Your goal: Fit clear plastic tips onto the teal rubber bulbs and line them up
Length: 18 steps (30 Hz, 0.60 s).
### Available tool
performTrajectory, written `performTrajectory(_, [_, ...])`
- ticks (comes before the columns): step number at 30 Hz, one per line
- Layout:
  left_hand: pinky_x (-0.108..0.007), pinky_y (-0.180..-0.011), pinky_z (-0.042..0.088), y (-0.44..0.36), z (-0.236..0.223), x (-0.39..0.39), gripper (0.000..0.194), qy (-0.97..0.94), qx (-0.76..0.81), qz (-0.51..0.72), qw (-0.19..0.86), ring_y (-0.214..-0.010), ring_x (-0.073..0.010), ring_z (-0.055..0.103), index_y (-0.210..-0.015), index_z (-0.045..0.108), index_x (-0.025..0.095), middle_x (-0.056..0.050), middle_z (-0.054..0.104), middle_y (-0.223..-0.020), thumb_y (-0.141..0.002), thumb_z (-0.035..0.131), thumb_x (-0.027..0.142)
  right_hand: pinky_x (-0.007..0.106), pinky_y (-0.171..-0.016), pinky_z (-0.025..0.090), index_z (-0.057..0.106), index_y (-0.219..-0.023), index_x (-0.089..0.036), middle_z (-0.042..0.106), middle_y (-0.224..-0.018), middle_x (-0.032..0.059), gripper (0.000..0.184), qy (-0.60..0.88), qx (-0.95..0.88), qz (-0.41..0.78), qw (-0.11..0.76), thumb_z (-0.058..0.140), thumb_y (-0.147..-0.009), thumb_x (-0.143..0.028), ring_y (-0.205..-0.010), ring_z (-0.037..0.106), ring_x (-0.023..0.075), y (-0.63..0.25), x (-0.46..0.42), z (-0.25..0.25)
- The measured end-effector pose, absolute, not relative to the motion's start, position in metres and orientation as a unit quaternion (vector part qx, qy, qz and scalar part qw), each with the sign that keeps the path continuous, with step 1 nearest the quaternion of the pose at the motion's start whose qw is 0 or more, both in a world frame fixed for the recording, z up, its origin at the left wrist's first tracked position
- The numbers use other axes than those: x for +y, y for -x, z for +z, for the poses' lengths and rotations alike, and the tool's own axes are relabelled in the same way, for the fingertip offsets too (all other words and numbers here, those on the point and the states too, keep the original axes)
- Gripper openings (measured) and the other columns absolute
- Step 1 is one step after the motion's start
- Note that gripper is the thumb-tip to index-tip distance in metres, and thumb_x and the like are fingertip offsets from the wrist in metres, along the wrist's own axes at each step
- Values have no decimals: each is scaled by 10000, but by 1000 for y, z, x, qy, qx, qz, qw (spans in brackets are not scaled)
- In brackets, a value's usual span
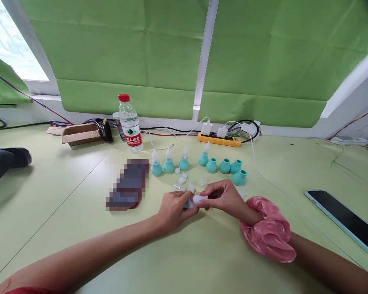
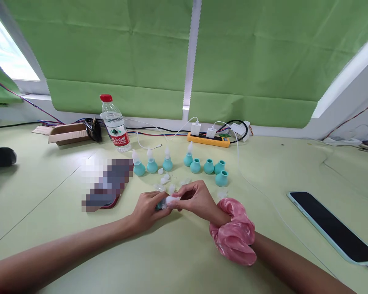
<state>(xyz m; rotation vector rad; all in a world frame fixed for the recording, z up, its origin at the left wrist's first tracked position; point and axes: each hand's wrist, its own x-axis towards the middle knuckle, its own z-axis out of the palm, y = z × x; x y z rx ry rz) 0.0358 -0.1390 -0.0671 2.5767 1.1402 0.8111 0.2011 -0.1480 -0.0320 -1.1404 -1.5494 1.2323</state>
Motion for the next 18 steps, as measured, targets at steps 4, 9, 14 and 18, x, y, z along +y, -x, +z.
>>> performTrajectory(4, [-210, -464, 277, -35, -67, -141, 256, -873, 382, 285, 106, -473, -104, 458, -633, 503, 159, -5, 523, -532, -790, 402, 333, 183, -314, 370, 672, -601, -121, 583, -491, 3, 224, 462, -605, 520, 388, 756, -466, -278, -346, 467, 67, -200, -150, -31])
performTrajectory(9, [-217, -507, 336, -35, -61, -146, 209, -850, 401, 307, 149, -542, -127, 515, -741, 545, 158, -17, 570, -600, -776, 427, 326, 173, -303, 327, 671, -628, -112, 568, -468, -2, 232, 483, -616, 484, 392, 756, -471, -261, -330, 441, 54, -198, -151, -23])
performTrajectory(14, [-285, -790, 386, -28, -58, -147, 308, -803, 330, 439, 233, -917, -180, 494, -1060, 414, 148, -94, 523, -1017, -790, 407, 296, 209, -400, 428, 658, -626, -134, 629, -612, 26, 227, 450, -637, 422, 462, 755, -468, -265, -425, 503, 80, -204, -142, 17])
performTrajectory(18, [-313, -845, 369, -27, -64, -138, 257, -722, 408, 501, 246, -998, -176, 436, -1044, 399, 174, -79, 456, -1066, -789, 414, 207, 231, -436, 453, 656, -675, -139, 650, -702, 47, 200, 478, -668, 292, 489, 701, -557, -294, -466, 538, 103, -212, -118, 35])
